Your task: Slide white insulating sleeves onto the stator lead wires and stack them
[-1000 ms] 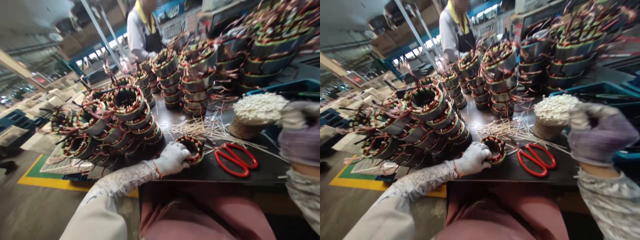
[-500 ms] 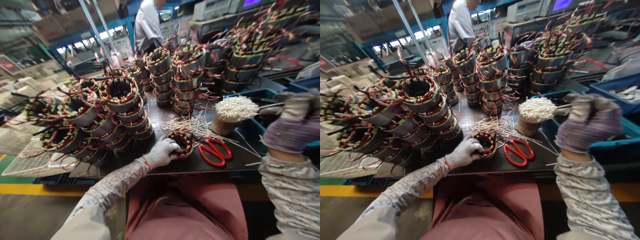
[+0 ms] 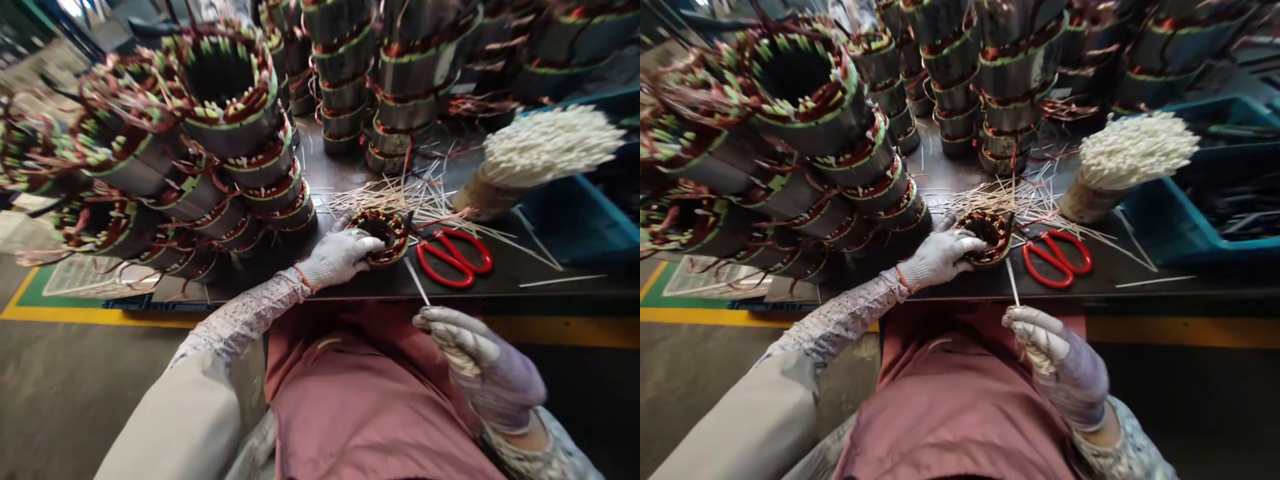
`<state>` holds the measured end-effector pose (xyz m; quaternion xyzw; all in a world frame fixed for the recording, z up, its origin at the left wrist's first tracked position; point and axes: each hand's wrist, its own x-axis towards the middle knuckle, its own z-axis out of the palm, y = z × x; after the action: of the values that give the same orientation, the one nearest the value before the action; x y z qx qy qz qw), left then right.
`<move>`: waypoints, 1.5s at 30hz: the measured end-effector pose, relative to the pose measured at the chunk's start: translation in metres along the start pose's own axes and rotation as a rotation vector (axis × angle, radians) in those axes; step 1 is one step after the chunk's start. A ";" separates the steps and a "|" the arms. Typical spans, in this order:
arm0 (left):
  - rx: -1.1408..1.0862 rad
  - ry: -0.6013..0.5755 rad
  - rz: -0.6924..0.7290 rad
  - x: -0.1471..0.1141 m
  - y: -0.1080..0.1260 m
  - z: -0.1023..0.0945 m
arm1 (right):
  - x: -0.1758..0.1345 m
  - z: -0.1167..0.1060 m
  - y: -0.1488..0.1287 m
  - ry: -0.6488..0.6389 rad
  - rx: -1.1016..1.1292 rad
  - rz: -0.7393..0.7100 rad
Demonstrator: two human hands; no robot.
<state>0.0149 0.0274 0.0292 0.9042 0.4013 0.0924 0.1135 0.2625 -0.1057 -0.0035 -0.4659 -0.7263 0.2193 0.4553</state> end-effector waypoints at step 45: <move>-0.177 0.352 0.042 0.010 0.001 0.043 | 0.077 0.056 0.012 0.062 0.017 0.232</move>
<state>0.0330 0.0285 -0.0105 0.8687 0.3865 0.2862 0.1186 0.2082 -0.0265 -0.0041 -0.5496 -0.6511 0.2623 0.4530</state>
